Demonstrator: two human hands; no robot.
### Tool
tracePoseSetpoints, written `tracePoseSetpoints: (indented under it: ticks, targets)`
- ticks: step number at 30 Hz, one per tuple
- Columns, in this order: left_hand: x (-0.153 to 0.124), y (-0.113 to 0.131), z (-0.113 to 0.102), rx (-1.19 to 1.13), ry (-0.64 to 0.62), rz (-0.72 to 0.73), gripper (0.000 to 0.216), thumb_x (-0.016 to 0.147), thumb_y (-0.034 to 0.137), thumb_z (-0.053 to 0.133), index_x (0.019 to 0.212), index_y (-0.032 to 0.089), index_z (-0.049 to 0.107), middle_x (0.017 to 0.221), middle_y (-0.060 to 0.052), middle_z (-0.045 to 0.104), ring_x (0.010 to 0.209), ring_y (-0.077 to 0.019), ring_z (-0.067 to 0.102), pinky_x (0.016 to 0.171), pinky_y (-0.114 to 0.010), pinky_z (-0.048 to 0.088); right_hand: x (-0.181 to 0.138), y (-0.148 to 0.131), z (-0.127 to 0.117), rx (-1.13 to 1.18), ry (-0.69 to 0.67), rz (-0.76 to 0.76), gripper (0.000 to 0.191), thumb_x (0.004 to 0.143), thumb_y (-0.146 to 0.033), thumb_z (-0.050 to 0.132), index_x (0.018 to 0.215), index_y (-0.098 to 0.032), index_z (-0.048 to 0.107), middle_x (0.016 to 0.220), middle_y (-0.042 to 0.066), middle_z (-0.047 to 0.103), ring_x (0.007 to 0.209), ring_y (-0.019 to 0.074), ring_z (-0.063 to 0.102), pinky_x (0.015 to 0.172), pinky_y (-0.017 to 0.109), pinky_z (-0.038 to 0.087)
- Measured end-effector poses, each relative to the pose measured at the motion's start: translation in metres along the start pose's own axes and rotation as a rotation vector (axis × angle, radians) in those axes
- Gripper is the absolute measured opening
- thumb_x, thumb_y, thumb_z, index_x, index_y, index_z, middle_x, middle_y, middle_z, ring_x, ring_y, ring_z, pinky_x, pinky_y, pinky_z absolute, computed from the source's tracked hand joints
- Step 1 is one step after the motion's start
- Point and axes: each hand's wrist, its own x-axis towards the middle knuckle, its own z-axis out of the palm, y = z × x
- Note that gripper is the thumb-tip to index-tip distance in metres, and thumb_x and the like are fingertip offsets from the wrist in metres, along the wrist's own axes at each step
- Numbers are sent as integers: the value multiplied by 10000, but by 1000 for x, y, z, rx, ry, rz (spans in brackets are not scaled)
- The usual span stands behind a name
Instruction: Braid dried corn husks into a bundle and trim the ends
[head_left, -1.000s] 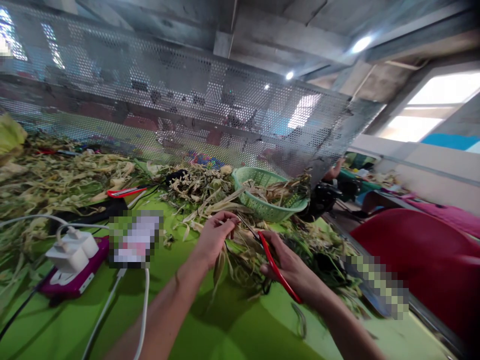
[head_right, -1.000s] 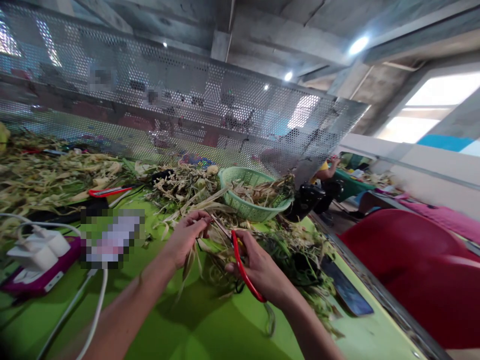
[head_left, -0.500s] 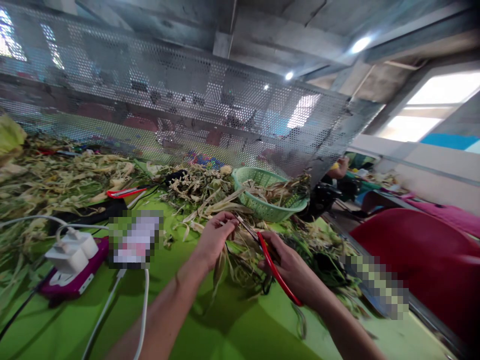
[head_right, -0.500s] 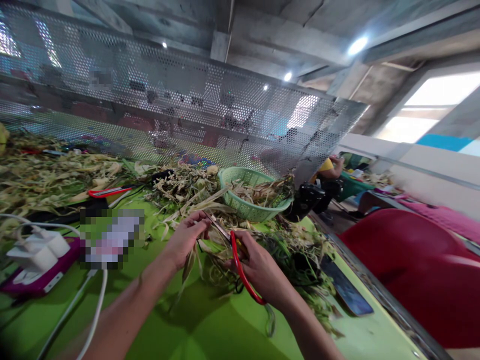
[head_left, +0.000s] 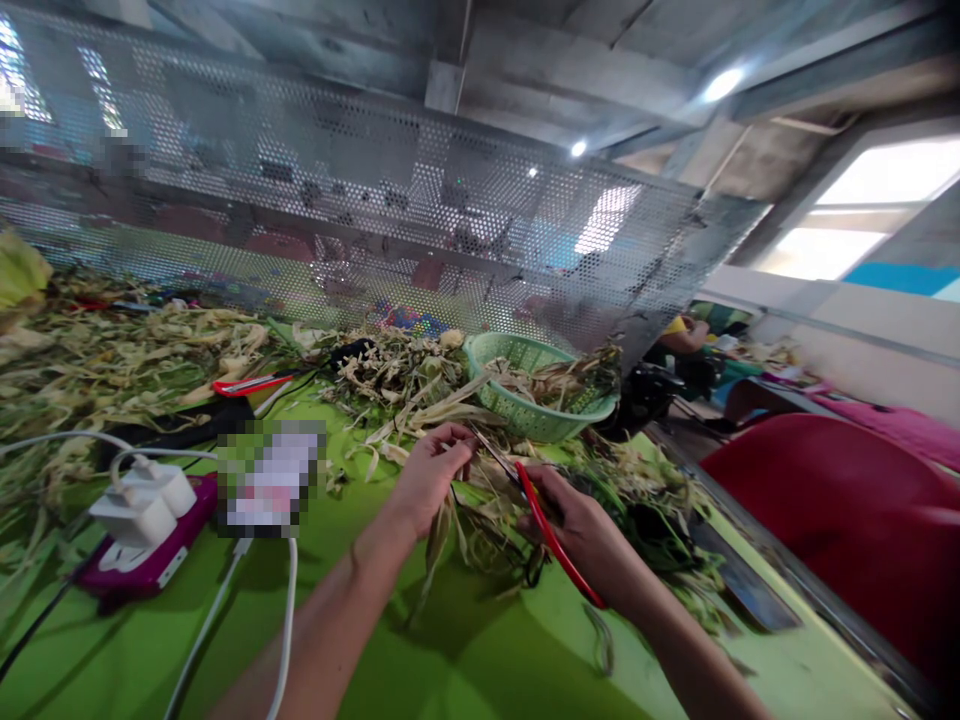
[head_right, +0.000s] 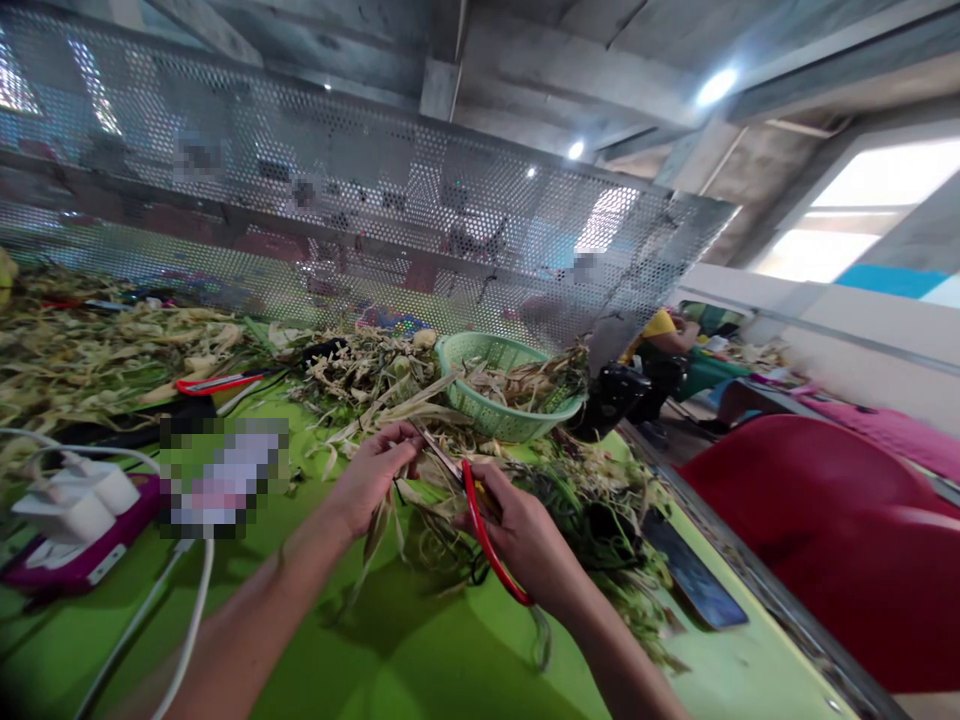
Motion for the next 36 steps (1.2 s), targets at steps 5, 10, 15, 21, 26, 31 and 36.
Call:
tracePoseSetpoints:
  ticks: [5, 10, 15, 21, 26, 31, 36]
  targets:
    - [2, -4, -3, 22, -10, 11, 165, 663, 301, 676, 724, 162, 613, 616, 37, 508, 543, -78, 429, 544, -218, 356, 0, 6, 0, 20, -1, 12, 449, 815, -384, 597, 1224, -211, 535, 952, 29, 663, 867, 216, 607, 765, 273, 460]
    - [1, -3, -3, 48, 1, -6, 185, 675, 316, 686, 761, 161, 632, 634, 33, 519, 554, -75, 433, 548, -212, 365, 0, 11, 0, 25, 22, -24, 447, 813, -416, 593, 1196, -187, 571, 896, 29, 681, 793, 209, 624, 696, 254, 473]
    - [0, -3, -3, -28, -15, -58, 264, 693, 398, 695, 789, 155, 652, 655, 15, 550, 565, -76, 456, 558, -210, 382, 2, 27, -10, -90, 125, 19, 408, 813, -393, 583, 1178, -212, 565, 883, 23, 697, 770, 213, 640, 685, 266, 472]
    - [2, -3, -6, -144, -33, -109, 232, 705, 339, 624, 846, 162, 673, 745, -12, 609, 594, -90, 491, 550, -210, 407, 0, 64, -39, -521, 169, 181, 410, 781, -338, 543, 1178, -261, 610, 929, 47, 732, 777, 271, 674, 650, 328, 474]
    - [1, -1, -8, -69, -31, -103, 229, 725, 314, 598, 888, 172, 674, 740, -7, 612, 618, -96, 514, 569, -211, 406, -5, 68, -50, -688, 171, 248, 393, 826, -387, 500, 1187, -296, 624, 1060, 79, 711, 799, 310, 671, 580, 360, 464]
    - [0, -1, -9, 40, -2, -93, 265, 742, 318, 624, 973, 192, 656, 838, -23, 641, 701, -117, 553, 598, -224, 422, 4, 23, -38, -434, 245, 108, 319, 872, -467, 469, 970, -261, 692, 1016, 59, 711, 858, 273, 654, 719, 366, 485]
    - [1, -4, -8, -20, -30, -59, 282, 697, 302, 699, 935, 167, 633, 873, -38, 647, 718, -127, 577, 675, -272, 476, 21, -16, -6, 45, 97, -11, 347, 876, -489, 491, 993, -218, 671, 910, 43, 705, 825, 219, 637, 733, 310, 481]
